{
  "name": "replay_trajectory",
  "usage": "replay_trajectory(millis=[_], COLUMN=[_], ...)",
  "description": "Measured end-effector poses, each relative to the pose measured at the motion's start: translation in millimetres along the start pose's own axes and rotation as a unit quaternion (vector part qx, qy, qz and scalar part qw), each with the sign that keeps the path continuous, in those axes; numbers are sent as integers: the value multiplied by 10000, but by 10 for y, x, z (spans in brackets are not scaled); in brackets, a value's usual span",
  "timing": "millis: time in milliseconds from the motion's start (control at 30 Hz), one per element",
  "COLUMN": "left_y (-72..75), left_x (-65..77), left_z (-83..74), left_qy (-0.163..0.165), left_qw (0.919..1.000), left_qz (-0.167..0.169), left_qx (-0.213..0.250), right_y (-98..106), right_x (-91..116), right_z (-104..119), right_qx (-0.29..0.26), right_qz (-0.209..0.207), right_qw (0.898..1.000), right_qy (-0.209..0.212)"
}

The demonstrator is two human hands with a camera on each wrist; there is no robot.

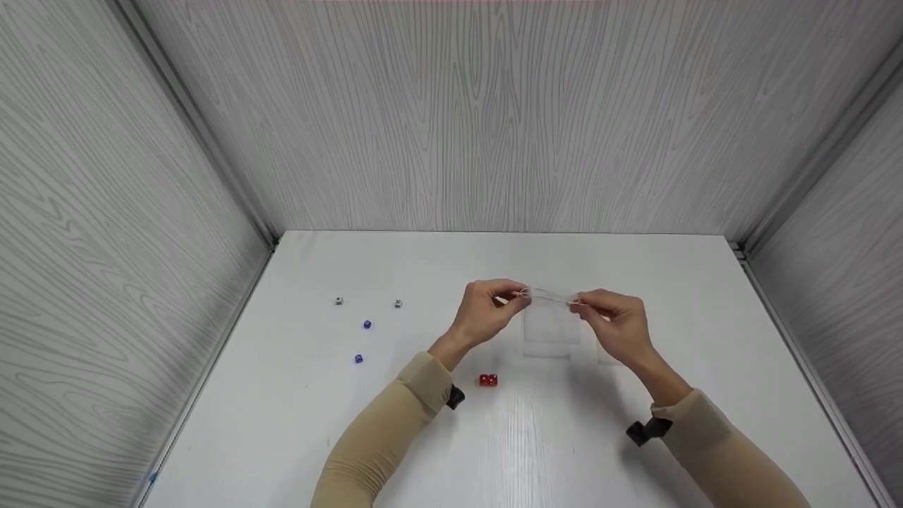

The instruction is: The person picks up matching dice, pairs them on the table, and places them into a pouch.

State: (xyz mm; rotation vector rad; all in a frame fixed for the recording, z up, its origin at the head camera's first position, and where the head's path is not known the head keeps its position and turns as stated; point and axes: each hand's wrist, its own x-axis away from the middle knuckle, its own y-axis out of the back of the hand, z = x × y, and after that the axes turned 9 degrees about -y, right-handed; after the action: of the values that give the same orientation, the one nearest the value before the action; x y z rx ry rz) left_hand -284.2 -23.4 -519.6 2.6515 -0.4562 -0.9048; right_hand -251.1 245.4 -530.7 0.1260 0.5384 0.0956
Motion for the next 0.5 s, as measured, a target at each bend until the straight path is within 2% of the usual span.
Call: replay_trajectory(millis=[167, 333, 500], left_y=[0, -14, -63], left_x=[0, 5, 18], left_z=[-5, -22, -38], left_qy=[-25, -50, -167], left_qw=[9999, 10000, 9997], left_qz=[111, 20, -91], left_qx=[-27, 44, 134], right_y=[-18, -59, -160], right_x=[-10, 1, 7], right_z=[12, 26, 47], right_qx=[90, 283, 749], right_qz=[182, -48, -217], right_qw=[9997, 9996, 9969], right_qy=[121, 1, -87])
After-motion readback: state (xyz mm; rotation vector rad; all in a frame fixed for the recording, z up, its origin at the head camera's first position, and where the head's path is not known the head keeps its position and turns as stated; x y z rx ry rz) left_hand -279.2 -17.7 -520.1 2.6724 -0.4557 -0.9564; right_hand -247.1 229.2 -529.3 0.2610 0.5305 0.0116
